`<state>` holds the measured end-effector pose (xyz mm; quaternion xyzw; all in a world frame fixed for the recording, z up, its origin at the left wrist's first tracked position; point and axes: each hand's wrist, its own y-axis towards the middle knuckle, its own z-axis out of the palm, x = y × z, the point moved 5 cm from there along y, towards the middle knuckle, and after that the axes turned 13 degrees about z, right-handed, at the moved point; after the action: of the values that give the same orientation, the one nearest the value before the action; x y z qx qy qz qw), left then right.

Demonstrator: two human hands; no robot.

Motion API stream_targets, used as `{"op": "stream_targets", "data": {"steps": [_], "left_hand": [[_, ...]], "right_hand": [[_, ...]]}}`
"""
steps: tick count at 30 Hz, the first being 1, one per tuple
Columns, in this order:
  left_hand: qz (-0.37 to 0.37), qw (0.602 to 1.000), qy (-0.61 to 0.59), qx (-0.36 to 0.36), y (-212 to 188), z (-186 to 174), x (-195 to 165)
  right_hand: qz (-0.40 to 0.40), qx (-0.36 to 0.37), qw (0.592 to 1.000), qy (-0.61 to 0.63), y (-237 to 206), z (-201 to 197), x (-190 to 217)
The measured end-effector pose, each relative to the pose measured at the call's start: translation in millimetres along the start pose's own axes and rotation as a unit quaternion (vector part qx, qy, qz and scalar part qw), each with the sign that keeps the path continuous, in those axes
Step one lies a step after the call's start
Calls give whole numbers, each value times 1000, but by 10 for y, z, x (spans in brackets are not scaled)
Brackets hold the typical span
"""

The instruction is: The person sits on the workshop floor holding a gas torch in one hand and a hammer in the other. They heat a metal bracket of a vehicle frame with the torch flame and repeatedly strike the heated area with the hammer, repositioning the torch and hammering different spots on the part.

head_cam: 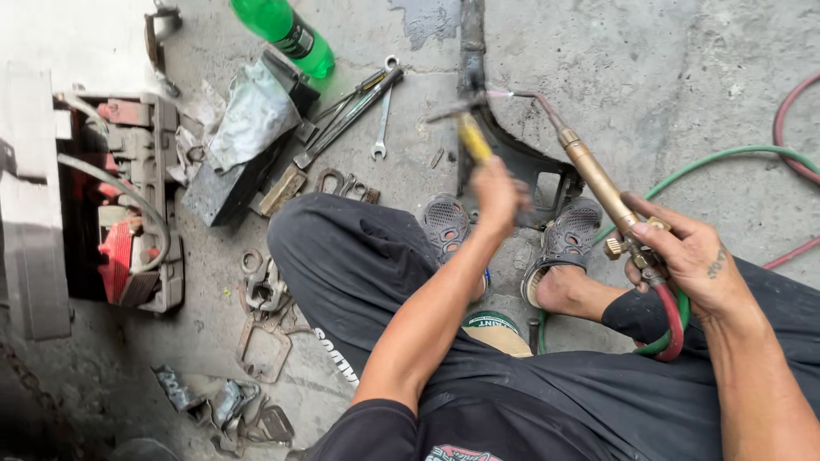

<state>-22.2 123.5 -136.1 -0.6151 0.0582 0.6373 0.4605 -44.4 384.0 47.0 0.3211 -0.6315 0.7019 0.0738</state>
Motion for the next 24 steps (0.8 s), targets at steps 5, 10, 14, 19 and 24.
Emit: {"op": "stream_targets", "data": {"steps": [5,10,14,19,24], "left_hand": [[-49,999,3,20,-39,-82,-164],[59,973,-145,-169,157,-182,-222],[-93,995,-10,44,89,130,-52],[15,994,-100,-40,389,-353,-424],[-44,995,40,83,378,-80,-209]], "right_hand": [[0,30,1000,-6,-11,71,-9],[13,10,1000,-6,26,55,-28],[12,-1,1000,-27,53,42,-18],[1,5,1000,-22,58,56,-38],[0,2,1000,1,109,30,-48]]}}
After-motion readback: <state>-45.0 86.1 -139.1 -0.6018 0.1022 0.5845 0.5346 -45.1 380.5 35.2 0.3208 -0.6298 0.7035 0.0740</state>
